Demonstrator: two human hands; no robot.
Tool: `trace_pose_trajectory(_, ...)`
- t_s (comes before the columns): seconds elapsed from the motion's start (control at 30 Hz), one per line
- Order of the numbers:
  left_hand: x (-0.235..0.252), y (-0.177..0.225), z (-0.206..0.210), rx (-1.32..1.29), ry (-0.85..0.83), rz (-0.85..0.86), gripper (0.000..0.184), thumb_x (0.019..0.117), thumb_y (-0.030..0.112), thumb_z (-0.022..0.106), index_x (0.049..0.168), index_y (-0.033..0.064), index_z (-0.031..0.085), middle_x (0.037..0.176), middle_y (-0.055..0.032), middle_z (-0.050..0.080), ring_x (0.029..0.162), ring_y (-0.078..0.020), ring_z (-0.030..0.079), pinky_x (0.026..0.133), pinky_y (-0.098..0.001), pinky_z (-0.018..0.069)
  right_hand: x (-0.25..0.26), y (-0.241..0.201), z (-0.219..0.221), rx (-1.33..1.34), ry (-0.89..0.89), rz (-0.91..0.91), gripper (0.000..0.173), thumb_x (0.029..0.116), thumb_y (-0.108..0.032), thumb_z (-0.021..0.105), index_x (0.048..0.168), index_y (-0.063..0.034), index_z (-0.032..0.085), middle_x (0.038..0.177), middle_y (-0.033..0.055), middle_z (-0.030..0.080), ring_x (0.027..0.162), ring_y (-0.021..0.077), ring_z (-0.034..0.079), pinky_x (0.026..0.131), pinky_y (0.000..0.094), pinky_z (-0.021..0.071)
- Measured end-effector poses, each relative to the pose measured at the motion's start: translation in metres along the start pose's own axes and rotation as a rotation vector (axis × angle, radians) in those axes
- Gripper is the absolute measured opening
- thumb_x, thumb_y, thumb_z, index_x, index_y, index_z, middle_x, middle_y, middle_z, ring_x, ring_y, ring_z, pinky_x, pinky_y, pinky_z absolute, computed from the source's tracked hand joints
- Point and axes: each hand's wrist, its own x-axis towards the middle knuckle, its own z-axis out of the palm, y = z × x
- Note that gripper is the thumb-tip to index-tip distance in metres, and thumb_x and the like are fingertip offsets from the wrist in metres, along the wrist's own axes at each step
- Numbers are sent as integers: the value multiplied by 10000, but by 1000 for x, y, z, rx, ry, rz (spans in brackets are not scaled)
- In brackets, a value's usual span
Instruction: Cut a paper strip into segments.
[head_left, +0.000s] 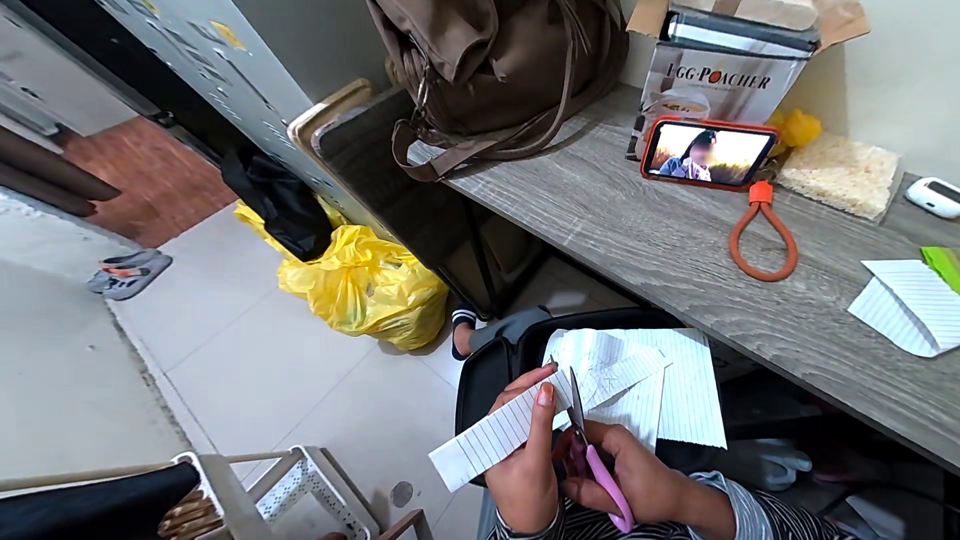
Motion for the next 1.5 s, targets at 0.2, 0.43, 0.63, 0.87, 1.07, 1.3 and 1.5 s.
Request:
trace_pose_trajectory(0.2, 0, 0, 0, -19, -2, -7, 79, 929, 148, 711, 959, 95, 760, 1033, -33, 780, 921, -107, 746, 834, -257, 616, 0, 1, 1, -12, 10, -10, 213, 910, -89, 698, 1067, 43, 639, 814, -15, 620, 706, -72, 534, 644, 91, 440)
trace_pose_trajectory(0.43, -1, 1, 0, -13, 13, -14, 89, 923, 161, 718, 956, 90, 759, 1041, -39, 781, 928, -112, 749, 826, -267, 624, -2, 6, 1, -10, 7, -53, 406, 973, -331, 694, 1107, 42, 608, 812, -19, 596, 697, -71, 518, 642, 97, 438)
trace_pose_trajectory(0.63, -1, 4, 1, -11, 48, -9, 63, 912, 127, 717, 941, 89, 760, 971, -31, 783, 876, -108, 753, 790, -263, 632, -2, 5, 1, -75, 7, -66, 491, 951, -363, 718, 1174, 57, 598, 890, 29, 624, 766, -39, 563, 698, 121, 480)
trace_pose_trajectory(0.87, 0, 5, 2, 3, 58, -15, 70, 901, 89, 705, 941, 60, 753, 952, -44, 785, 873, -118, 756, 792, -271, 633, -1, 3, 1, -153, 17, -64, 550, 962, -429, 685, 1180, 67, 589, 910, 49, 617, 795, -23, 564, 724, 125, 476)
trace_pose_trajectory(1.07, 1, 5, 0, 24, 51, -14, 62, 899, 114, 709, 922, 83, 758, 957, -30, 784, 888, -112, 751, 791, -271, 630, -1, 3, 1, -133, 25, -46, 486, 966, -394, 684, 1126, 59, 608, 808, 17, 589, 697, -44, 526, 641, 107, 441)
trace_pose_trajectory(1.3, 6, 5, -8, 20, -20, -12, 52, 921, 102, 687, 910, 80, 732, 988, -79, 792, 891, -137, 765, 801, -269, 627, -1, 1, -1, -107, 19, -55, 462, 980, -394, 667, 1098, 49, 608, 759, -14, 561, 645, -64, 485, 598, 95, 412)
trace_pose_trajectory(1.5, 7, 5, -8, 18, -27, -5, 50, 914, 119, 710, 915, 88, 749, 981, -79, 794, 884, -137, 767, 793, -267, 629, -1, 1, 0, -87, 25, -70, 423, 988, -364, 665, 1067, 47, 611, 741, -24, 539, 629, -72, 463, 585, 87, 391)
